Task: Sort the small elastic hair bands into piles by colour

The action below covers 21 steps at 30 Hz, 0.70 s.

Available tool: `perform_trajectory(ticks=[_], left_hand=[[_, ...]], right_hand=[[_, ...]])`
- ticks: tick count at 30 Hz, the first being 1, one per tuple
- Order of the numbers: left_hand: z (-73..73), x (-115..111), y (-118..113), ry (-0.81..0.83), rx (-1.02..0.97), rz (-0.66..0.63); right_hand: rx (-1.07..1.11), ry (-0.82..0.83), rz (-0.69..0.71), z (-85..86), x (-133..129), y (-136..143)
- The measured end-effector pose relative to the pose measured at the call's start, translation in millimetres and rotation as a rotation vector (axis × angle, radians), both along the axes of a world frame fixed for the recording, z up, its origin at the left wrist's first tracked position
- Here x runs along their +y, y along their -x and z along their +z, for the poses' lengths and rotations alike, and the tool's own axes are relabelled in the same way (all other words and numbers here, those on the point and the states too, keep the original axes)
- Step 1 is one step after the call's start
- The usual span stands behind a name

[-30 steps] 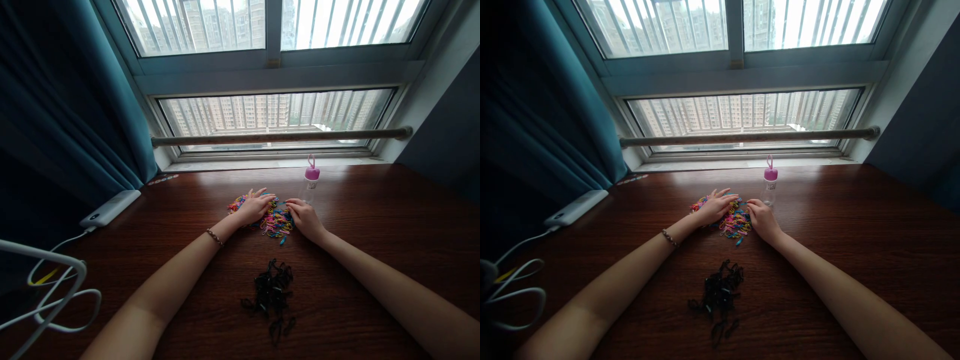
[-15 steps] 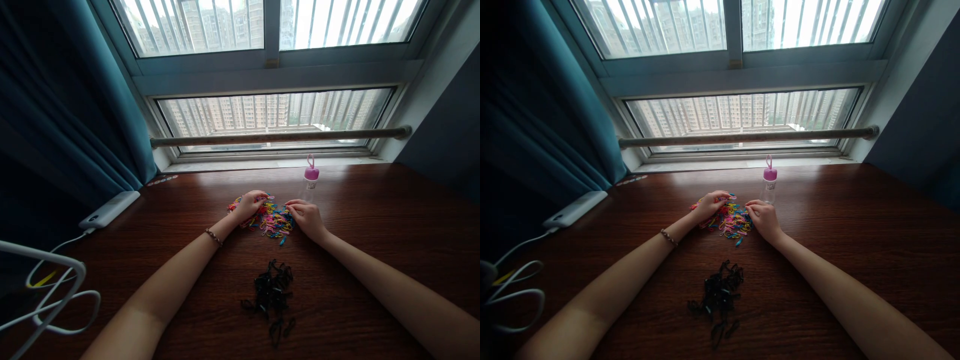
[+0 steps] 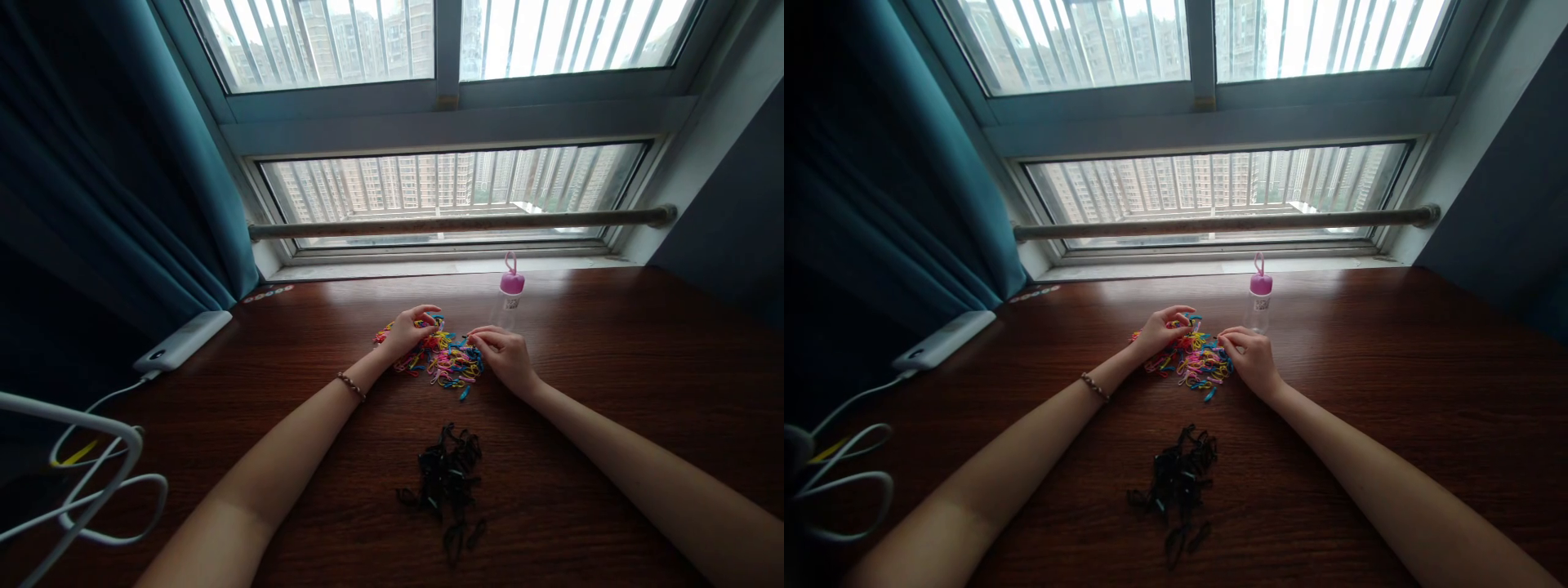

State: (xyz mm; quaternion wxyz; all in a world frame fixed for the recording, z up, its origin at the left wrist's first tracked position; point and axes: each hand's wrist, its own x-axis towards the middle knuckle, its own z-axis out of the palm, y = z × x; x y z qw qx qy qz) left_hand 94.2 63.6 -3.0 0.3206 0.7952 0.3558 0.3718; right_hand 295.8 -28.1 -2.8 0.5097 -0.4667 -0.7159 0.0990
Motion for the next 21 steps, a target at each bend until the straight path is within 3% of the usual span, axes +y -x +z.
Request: perform_trajectory(ticks=[7, 13, 21], left_hand=[[2.1, -1.3, -0.8, 0.006, 0.028, 0.008], [2.3, -1.1, -1.3, 0.007, -0.001, -0.060], [1.8, -1.1, -0.2, -0.007, 0.059, 0.003]], right_hand=[[0.001, 0.027, 0.094, -2.0, -1.4, 1.2], [0.000, 0.034, 0.011, -2.7, -0.5, 0.8], [-0.076, 0.056, -0.005, -2.0, 0.6, 2.5]])
